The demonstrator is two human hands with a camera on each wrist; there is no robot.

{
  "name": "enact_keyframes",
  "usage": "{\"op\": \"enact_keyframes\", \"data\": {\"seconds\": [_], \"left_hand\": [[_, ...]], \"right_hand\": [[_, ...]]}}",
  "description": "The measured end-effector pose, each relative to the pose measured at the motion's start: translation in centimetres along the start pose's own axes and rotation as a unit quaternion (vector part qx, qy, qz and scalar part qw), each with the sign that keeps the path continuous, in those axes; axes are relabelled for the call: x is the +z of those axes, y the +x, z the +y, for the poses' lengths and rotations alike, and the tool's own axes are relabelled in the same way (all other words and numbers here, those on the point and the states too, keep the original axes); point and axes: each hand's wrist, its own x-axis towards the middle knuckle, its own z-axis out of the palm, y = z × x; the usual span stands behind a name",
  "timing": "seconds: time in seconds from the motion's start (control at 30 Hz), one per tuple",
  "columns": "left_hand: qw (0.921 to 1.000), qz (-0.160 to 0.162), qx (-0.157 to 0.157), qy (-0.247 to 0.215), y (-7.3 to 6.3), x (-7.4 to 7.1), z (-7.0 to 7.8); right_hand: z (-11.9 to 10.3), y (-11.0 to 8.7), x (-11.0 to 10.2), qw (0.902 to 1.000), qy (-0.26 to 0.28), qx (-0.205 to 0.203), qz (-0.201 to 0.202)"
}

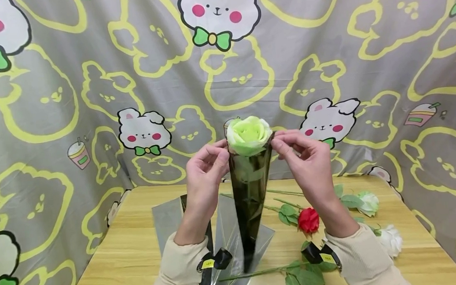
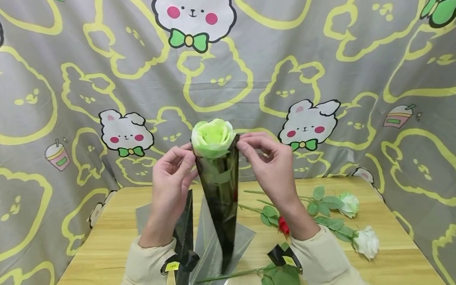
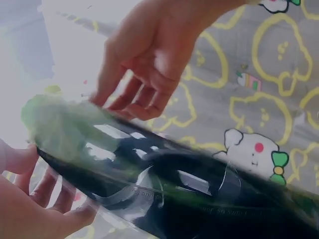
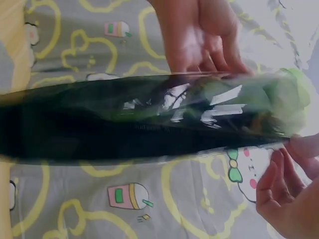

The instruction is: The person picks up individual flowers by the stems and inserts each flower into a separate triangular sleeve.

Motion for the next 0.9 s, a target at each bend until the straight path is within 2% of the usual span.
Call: {"op": "enact_keyframes", "data": {"seconds": [0.13,0.33,0.47,0.7,0.9], "left_hand": [[0.9999,0.006,0.008,-0.006,0.1,0.3,0.3],[0.9989,-0.012,0.043,-0.014,0.4,0.7,0.5],[0.9981,-0.012,0.059,-0.013,0.6,1.0,1.1],[0.9979,-0.008,0.063,-0.013,1.4,1.5,1.8],[0.9985,-0.011,0.051,-0.018,1.7,1.6,2.1]], "right_hand": [[-0.3,0.3,0.0,0.9995,0.021,-0.022,0.013],[-1.1,0.8,0.0,0.9991,0.016,-0.037,0.009],[-1.7,1.5,-0.2,0.9985,0.028,-0.041,0.020],[-2.3,2.2,-0.6,0.9989,0.022,-0.040,0.007],[-2.7,2.6,-0.9,0.9990,0.011,-0.043,0.004]]}}
